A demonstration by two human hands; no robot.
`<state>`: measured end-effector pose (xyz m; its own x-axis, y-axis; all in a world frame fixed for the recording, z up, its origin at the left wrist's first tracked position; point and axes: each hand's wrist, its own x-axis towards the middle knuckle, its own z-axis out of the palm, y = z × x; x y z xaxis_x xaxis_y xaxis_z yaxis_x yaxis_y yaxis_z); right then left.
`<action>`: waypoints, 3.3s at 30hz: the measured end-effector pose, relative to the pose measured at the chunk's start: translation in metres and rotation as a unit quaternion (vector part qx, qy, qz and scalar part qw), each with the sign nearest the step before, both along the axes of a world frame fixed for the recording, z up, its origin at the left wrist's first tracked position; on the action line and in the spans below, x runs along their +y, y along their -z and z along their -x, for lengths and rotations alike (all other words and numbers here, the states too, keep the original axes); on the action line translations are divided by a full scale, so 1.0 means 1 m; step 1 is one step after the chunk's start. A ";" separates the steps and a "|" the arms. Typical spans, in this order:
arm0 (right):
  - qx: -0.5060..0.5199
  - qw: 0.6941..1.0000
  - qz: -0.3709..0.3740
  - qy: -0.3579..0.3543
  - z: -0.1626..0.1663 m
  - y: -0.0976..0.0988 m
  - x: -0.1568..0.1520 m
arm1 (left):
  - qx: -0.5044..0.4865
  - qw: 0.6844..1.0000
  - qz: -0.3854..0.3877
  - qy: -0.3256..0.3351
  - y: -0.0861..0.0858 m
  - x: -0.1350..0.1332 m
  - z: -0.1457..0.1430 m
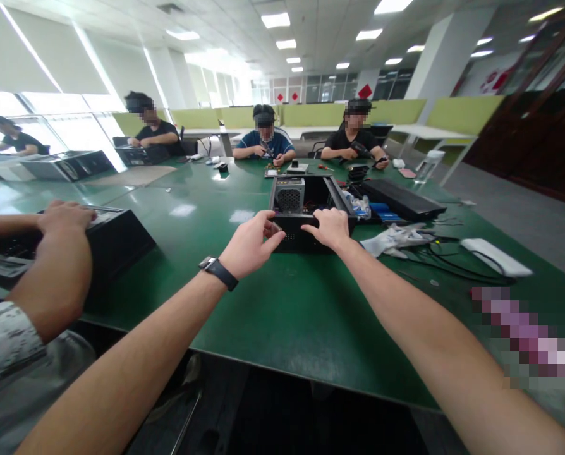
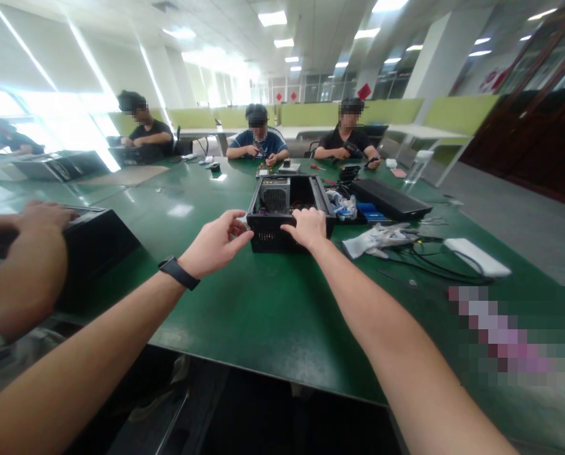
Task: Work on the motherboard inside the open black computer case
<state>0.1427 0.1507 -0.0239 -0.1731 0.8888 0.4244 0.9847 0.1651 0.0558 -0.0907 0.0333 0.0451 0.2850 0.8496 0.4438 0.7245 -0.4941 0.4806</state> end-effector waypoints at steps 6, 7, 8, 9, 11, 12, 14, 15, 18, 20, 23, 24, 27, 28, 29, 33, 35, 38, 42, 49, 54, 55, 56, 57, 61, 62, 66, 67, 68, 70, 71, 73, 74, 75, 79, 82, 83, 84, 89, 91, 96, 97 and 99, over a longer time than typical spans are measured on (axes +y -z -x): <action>0.015 0.999 -0.028 -0.024 0.003 0.004 -0.085 | 0.013 0.999 -0.030 -0.015 -0.019 0.002 -0.016; 0.016 0.999 -0.032 -0.029 0.003 0.004 -0.103 | 0.029 0.999 -0.033 -0.010 -0.023 0.000 -0.021; 0.017 0.999 -0.035 -0.034 0.002 0.004 -0.121 | 0.046 0.998 -0.036 -0.006 -0.026 -0.001 -0.025; 0.019 0.998 -0.038 -0.040 0.002 0.004 -0.140 | 0.065 0.997 -0.037 -0.002 -0.028 -0.002 -0.029; 0.022 0.998 -0.042 -0.051 0.001 0.004 -0.179 | 0.104 0.994 -0.037 0.004 -0.029 -0.004 -0.037; 0.025 0.997 -0.043 -0.056 0.001 0.004 -0.198 | 0.126 0.991 -0.034 0.007 -0.028 -0.005 -0.041; 0.031 0.997 -0.042 -0.063 0.000 0.004 -0.232 | 0.176 0.984 -0.022 0.019 -0.022 -0.004 -0.048; 0.036 0.996 -0.042 -0.065 0.000 0.004 -0.248 | 0.204 0.978 -0.012 0.029 -0.017 -0.004 -0.052; 0.060 0.995 -0.040 -0.076 0.001 0.005 -0.285 | 0.298 0.952 0.031 0.066 -0.001 -0.003 -0.063; 0.076 0.993 -0.039 -0.082 0.003 0.005 -0.304 | 0.356 0.928 0.063 0.085 0.009 -0.004 -0.070; 0.093 0.991 -0.036 -0.088 0.004 0.007 -0.324 | 0.428 0.891 0.107 0.103 0.020 -0.007 -0.080; 0.098 0.990 -0.035 -0.091 0.004 0.007 -0.329 | 0.449 0.879 0.119 0.107 0.023 -0.007 -0.082; 0.106 0.989 -0.037 -0.098 0.003 0.009 -0.341 | 0.499 0.847 0.146 0.111 0.032 -0.008 -0.089; 0.107 0.989 -0.039 -0.098 0.003 0.009 -0.344 | 0.508 0.840 0.154 0.114 0.036 -0.008 -0.091; 0.108 0.989 -0.040 -0.098 0.003 0.009 -0.346 | 0.513 0.835 0.162 0.117 0.039 -0.007 -0.092; 0.113 0.988 -0.045 -0.098 0.002 0.010 -0.349 | 0.525 0.819 0.196 0.121 0.052 -0.003 -0.095; 0.117 0.987 -0.049 -0.097 0.002 0.011 -0.349 | 0.534 0.812 0.204 0.121 0.055 0.000 -0.095; 0.125 0.986 -0.052 -0.096 0.003 0.012 -0.348 | 0.537 0.811 0.198 0.123 0.058 0.004 -0.094; 0.125 0.986 -0.054 -0.094 0.003 0.014 -0.348 | 0.523 0.820 0.199 0.118 0.060 0.009 -0.093; 0.120 0.987 -0.053 -0.095 0.003 0.015 -0.347 | 0.531 0.813 0.218 0.095 0.062 0.004 -0.094; 0.117 0.987 -0.053 -0.094 0.003 0.015 -0.348 | 0.527 0.815 0.223 0.090 0.062 0.003 -0.096; 0.116 0.987 -0.053 -0.094 0.003 0.015 -0.348 | 0.524 0.817 0.221 0.093 0.063 0.004 -0.096; 0.115 0.988 -0.054 -0.093 0.003 0.015 -0.349 | 0.522 0.818 0.222 0.094 0.064 0.005 -0.095; 0.114 0.988 -0.055 -0.093 0.003 0.015 -0.349 | 0.520 0.819 0.224 0.092 0.065 0.006 -0.095; 0.113 0.987 -0.056 -0.094 0.003 0.015 -0.348 | 0.525 0.816 0.229 0.077 0.068 0.009 -0.094; 0.113 0.987 -0.057 -0.094 0.003 0.015 -0.348 | 0.527 0.815 0.228 0.078 0.068 0.010 -0.094; 0.111 0.988 -0.058 -0.093 0.003 0.017 -0.348 | 0.532 0.812 0.226 0.083 0.067 0.008 -0.095; 0.111 0.988 -0.058 -0.093 0.003 0.017 -0.348 | 0.532 0.812 0.227 0.082 0.067 0.007 -0.096; 0.110 0.988 -0.059 -0.092 0.002 0.017 -0.348 | 0.532 0.812 0.227 0.081 0.067 0.007 -0.096; 0.110 0.988 -0.059 -0.092 0.002 0.017 -0.348 | 0.529 0.814 0.225 0.079 0.067 0.008 -0.096; 0.109 0.988 -0.059 -0.093 0.002 0.017 -0.348 | 0.529 0.815 0.223 0.080 0.068 0.008 -0.096; 0.109 0.988 -0.059 -0.093 0.002 0.017 -0.348 | 0.531 0.814 0.218 0.083 0.070 0.010 -0.095; 0.108 0.988 -0.059 -0.094 0.002 0.017 -0.347 | 0.533 0.813 0.219 0.084 0.071 0.011 -0.095; 0.108 0.988 -0.059 -0.095 0.002 0.017 -0.347 | 0.534 0.812 0.221 0.086 0.072 0.012 -0.095; 0.106 0.988 -0.060 -0.094 0.003 0.017 -0.347 | 0.531 0.813 0.224 0.088 0.072 0.012 -0.095; 0.104 0.988 -0.063 -0.094 0.003 0.016 -0.347 | 0.528 0.815 0.222 0.084 0.071 0.011 -0.095; 0.104 0.988 -0.063 -0.094 0.003 0.016 -0.347 | 0.527 0.816 0.223 0.084 0.070 0.010 -0.095; 0.103 0.988 -0.062 -0.094 0.003 0.016 -0.347 | 0.526 0.816 0.223 0.085 0.070 0.010 -0.095; 0.100 0.989 -0.058 -0.091 0.002 0.015 -0.348 | 0.528 0.815 0.222 0.093 0.070 0.011 -0.095; 0.099 0.989 -0.058 -0.091 0.003 0.015 -0.348 | 0.532 0.813 0.222 0.091 0.071 0.011 -0.095; 0.097 0.989 -0.058 -0.092 0.004 0.016 -0.346 | 0.531 0.812 0.223 0.093 0.072 0.012 -0.095; 0.097 0.989 -0.058 -0.092 0.004 0.015 -0.346 | 0.530 0.812 0.224 0.093 0.072 0.012 -0.095; 0.097 0.989 -0.059 -0.092 0.003 0.015 -0.346 | 0.532 0.811 0.225 0.094 0.071 0.011 -0.095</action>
<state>0.1393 -0.1954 -0.0391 -0.2328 0.7920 0.5644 0.9324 0.3467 -0.1018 0.0046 0.0441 -0.0259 0.4461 0.7546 -0.4812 0.7795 -0.5917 -0.2053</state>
